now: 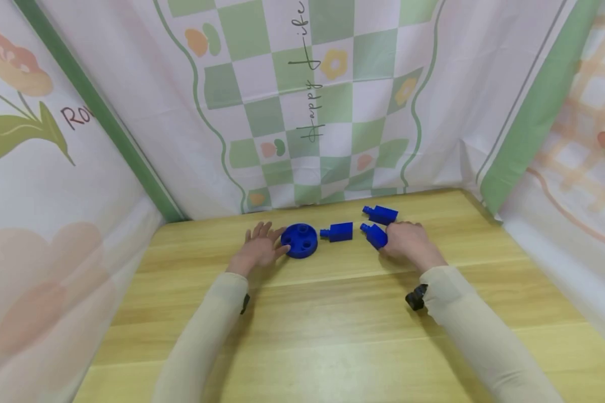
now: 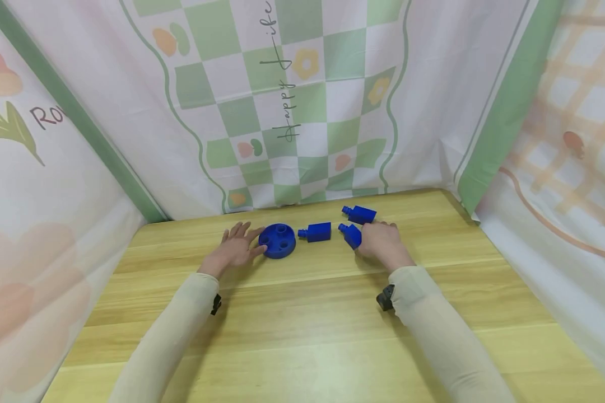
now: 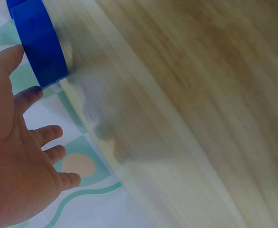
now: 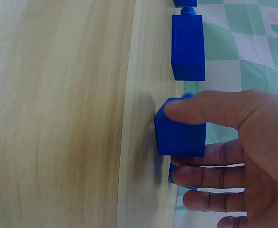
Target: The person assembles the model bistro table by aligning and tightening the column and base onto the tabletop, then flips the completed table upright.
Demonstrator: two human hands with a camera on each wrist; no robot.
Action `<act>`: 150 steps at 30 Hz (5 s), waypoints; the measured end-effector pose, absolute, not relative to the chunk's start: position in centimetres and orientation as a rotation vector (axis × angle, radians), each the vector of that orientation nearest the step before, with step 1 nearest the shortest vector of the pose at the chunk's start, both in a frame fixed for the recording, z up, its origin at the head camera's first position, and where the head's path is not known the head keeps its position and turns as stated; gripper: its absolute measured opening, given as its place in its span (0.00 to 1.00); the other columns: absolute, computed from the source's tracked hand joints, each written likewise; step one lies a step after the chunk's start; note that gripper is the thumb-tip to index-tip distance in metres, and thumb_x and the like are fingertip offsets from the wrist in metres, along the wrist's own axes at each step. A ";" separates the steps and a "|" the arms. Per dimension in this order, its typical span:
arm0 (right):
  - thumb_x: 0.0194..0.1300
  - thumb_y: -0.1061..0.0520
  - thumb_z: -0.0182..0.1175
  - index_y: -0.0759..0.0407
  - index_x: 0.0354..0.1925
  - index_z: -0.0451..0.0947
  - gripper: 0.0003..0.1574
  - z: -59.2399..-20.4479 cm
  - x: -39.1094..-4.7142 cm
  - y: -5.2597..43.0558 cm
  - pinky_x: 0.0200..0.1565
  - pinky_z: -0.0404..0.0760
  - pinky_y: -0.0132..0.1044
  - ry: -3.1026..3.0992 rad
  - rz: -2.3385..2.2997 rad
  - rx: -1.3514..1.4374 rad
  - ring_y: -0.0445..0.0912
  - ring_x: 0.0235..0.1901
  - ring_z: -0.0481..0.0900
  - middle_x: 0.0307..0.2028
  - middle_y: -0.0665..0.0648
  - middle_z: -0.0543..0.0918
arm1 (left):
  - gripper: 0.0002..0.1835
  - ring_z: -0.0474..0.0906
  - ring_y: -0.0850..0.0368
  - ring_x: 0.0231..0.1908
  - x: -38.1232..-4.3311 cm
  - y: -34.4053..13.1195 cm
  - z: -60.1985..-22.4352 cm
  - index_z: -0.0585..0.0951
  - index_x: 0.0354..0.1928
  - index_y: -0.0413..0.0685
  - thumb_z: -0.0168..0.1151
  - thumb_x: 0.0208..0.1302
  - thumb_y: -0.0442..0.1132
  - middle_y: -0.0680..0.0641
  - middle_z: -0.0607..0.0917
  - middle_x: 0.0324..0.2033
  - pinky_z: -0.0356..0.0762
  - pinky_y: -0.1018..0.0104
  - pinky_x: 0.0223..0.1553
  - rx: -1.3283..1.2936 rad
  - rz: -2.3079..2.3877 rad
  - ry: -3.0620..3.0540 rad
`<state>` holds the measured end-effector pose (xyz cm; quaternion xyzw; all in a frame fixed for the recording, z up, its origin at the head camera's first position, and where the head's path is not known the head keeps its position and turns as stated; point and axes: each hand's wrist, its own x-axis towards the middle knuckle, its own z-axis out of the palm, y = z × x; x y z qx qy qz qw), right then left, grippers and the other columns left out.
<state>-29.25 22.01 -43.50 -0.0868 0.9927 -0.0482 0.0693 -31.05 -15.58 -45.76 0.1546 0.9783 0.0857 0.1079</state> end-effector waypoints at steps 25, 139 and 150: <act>0.66 0.40 0.61 0.61 0.58 0.77 0.33 -42.4 -30.0 23.0 0.47 0.80 0.60 3.116 -0.448 -0.227 0.63 0.50 0.82 0.52 0.67 0.84 | 0.37 0.33 0.40 0.80 -31.1 -15.5 -46.0 0.50 0.80 0.66 0.41 0.75 0.66 0.40 0.45 0.80 0.35 0.37 0.77 0.453 0.348 2.837; 0.63 0.39 0.66 0.54 0.54 0.80 0.29 -40.9 -30.3 7.8 0.53 0.82 0.51 3.161 -0.509 -0.755 0.53 0.54 0.80 0.53 0.56 0.83 | 0.36 0.40 0.41 0.79 -31.5 -15.3 -46.1 0.52 0.79 0.70 0.43 0.74 0.67 0.41 0.49 0.79 0.48 0.37 0.76 0.384 0.389 2.834; 0.65 0.35 0.63 0.50 0.60 0.78 0.32 -41.5 -30.9 7.3 0.55 0.82 0.50 3.174 -0.447 -0.865 0.55 0.57 0.81 0.59 0.56 0.82 | 0.36 0.41 0.39 0.79 -31.4 -15.3 -45.8 0.52 0.79 0.68 0.42 0.74 0.66 0.39 0.50 0.79 0.46 0.39 0.77 0.401 0.372 2.842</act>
